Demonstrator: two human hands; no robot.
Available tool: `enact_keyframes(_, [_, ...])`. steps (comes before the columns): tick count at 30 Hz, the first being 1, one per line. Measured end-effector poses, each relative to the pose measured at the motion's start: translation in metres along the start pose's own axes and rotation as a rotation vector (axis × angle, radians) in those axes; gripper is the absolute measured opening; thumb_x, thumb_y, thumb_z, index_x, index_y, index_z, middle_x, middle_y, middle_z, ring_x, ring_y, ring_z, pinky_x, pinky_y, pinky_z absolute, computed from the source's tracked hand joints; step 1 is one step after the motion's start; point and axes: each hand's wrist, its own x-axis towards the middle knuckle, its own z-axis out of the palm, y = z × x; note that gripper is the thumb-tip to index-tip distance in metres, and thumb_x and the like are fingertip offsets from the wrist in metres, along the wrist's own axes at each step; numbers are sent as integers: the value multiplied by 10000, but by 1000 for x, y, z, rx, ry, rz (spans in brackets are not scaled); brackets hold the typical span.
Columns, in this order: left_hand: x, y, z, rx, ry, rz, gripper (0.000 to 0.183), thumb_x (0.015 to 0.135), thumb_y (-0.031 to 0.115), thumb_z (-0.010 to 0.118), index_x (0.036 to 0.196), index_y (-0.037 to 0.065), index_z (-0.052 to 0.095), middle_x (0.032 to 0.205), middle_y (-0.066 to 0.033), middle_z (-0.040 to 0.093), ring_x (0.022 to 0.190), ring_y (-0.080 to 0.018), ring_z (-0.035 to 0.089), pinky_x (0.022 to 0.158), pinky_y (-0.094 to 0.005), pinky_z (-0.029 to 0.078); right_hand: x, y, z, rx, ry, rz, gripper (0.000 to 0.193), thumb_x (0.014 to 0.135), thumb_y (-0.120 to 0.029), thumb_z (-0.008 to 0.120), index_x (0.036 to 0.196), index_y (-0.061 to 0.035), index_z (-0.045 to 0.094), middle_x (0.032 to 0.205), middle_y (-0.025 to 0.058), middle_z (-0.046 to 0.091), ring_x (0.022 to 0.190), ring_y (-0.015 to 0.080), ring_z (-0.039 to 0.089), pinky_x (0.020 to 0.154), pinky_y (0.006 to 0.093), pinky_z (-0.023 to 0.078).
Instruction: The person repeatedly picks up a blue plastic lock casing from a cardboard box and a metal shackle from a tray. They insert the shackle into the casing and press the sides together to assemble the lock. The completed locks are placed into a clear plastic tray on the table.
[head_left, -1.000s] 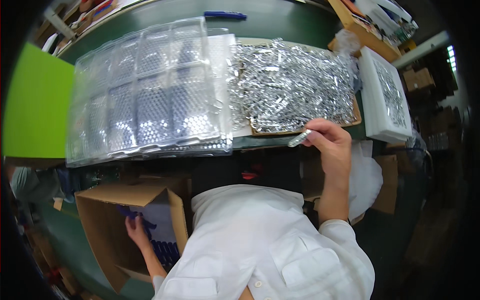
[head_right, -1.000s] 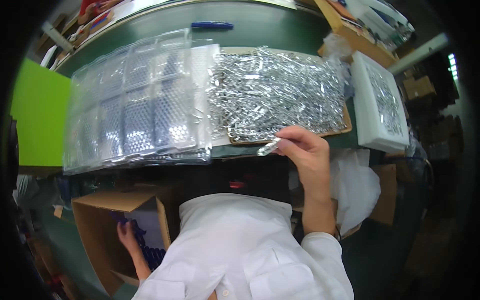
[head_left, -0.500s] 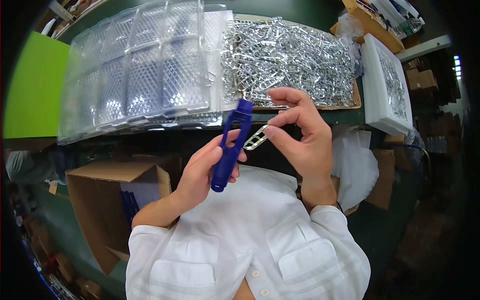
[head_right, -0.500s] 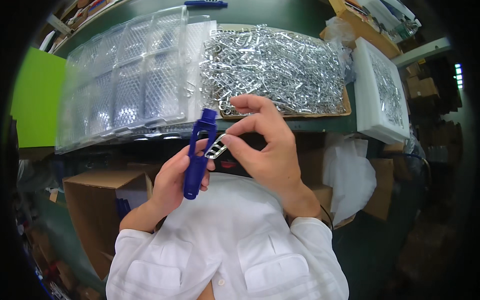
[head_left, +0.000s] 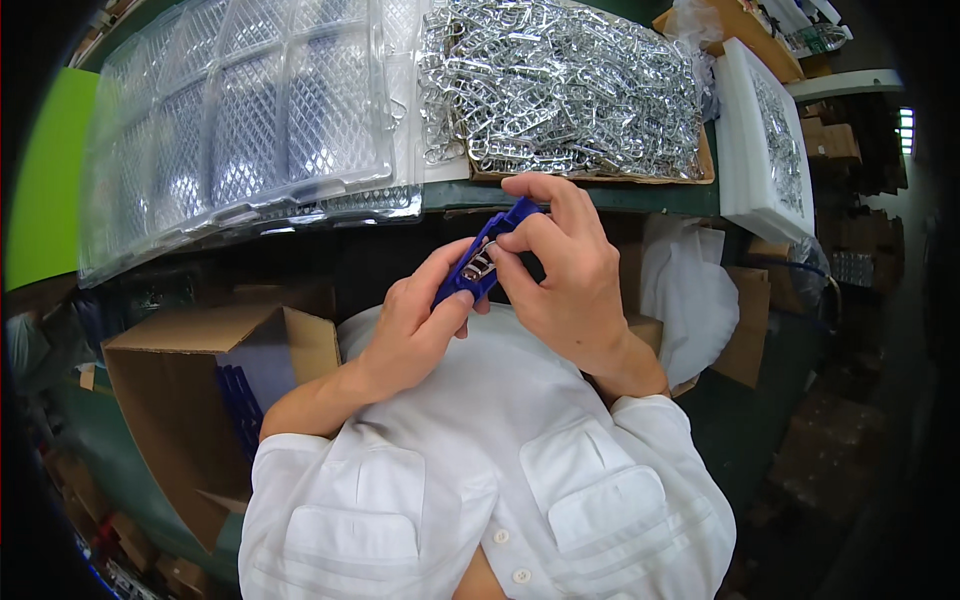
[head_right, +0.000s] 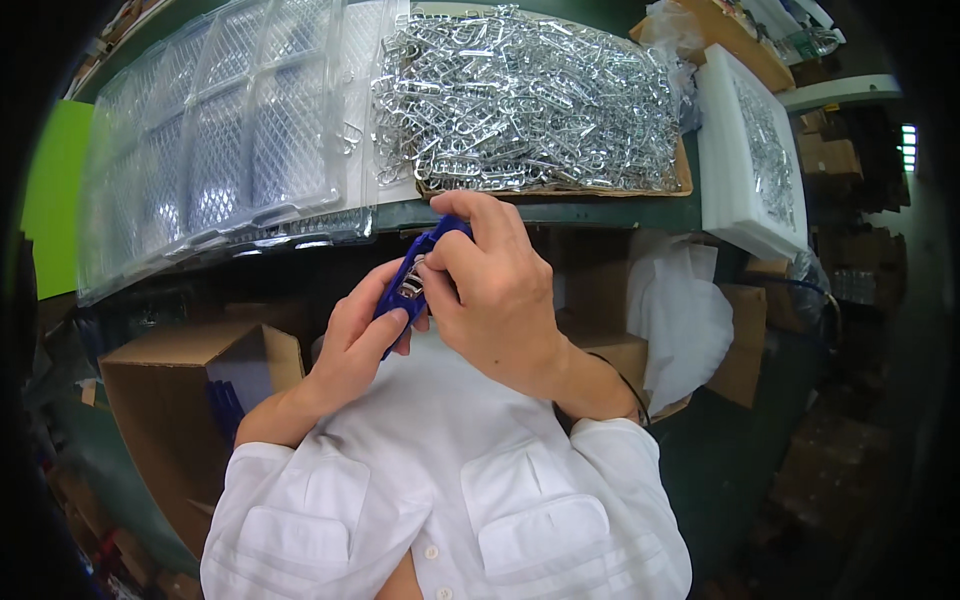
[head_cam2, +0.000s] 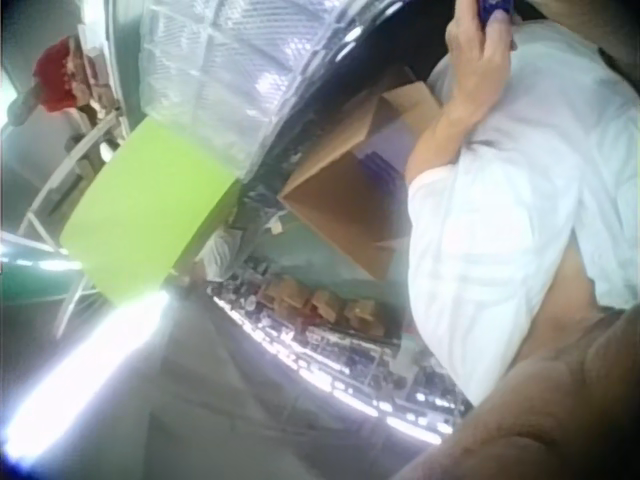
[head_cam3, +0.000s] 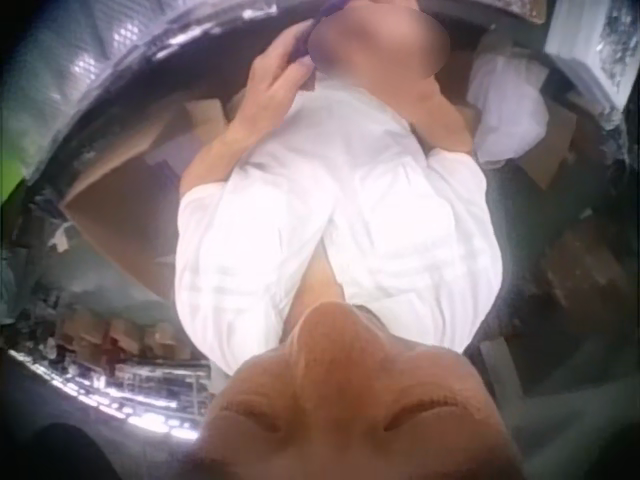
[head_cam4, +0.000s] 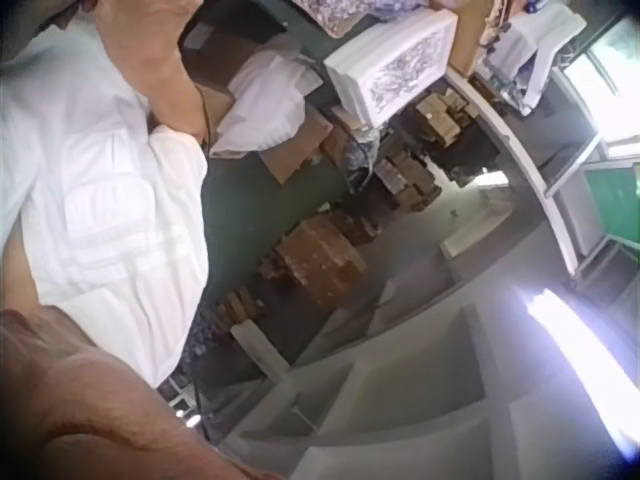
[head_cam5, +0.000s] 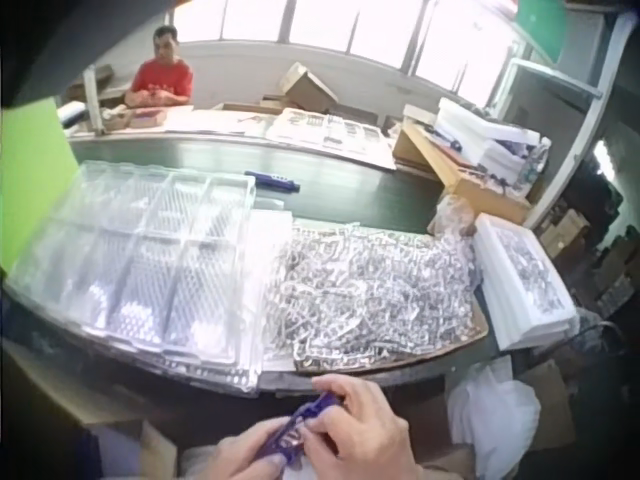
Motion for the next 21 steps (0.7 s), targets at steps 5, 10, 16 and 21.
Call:
enact_keyframes(5, [11, -12, -2, 221, 74, 31, 233, 1030, 116, 573, 1196, -9, 680, 729, -61, 710, 581, -114, 655, 563, -284, 517, -1, -1, 7, -127, 145, 18, 281, 769, -36, 844, 981, -34, 659, 1336, 190, 629, 1146, 374, 669, 848, 427, 591])
enact_keyframes(10, [15, -15, 1, 353, 152, 96, 161, 1019, 140, 635, 1026, 4, 721, 655, -73, 695, 541, -149, 670, 543, -299, 506, -8, 14, 9, 232, 13, 330, 323, 824, 5, 812, 1112, -7, 667, 1333, 148, 656, 1111, 237, 705, 908, 341, 593])
enact_keyframes(16, [16, -23, 0, 461, 197, 54, 141, 1000, 160, 667, 954, 42, 730, 622, -76, 684, 536, -194, 684, 546, -323, 503, -18, 34, 24, 291, -83, 397, 273, 866, 1, 782, 1116, -8, 674, 945, 49, 726, 818, 101, 687, 730, 276, 573])
enact_keyframes(21, [19, -21, -2, 518, 182, -25, 150, 1003, 168, 660, 1000, 35, 730, 685, -103, 691, 581, -212, 678, 584, -329, 508, -23, 46, 37, 287, -31, 389, 234, 877, 9, 772, 1089, -11, 674, 945, 66, 729, 826, 116, 703, 749, 284, 580])
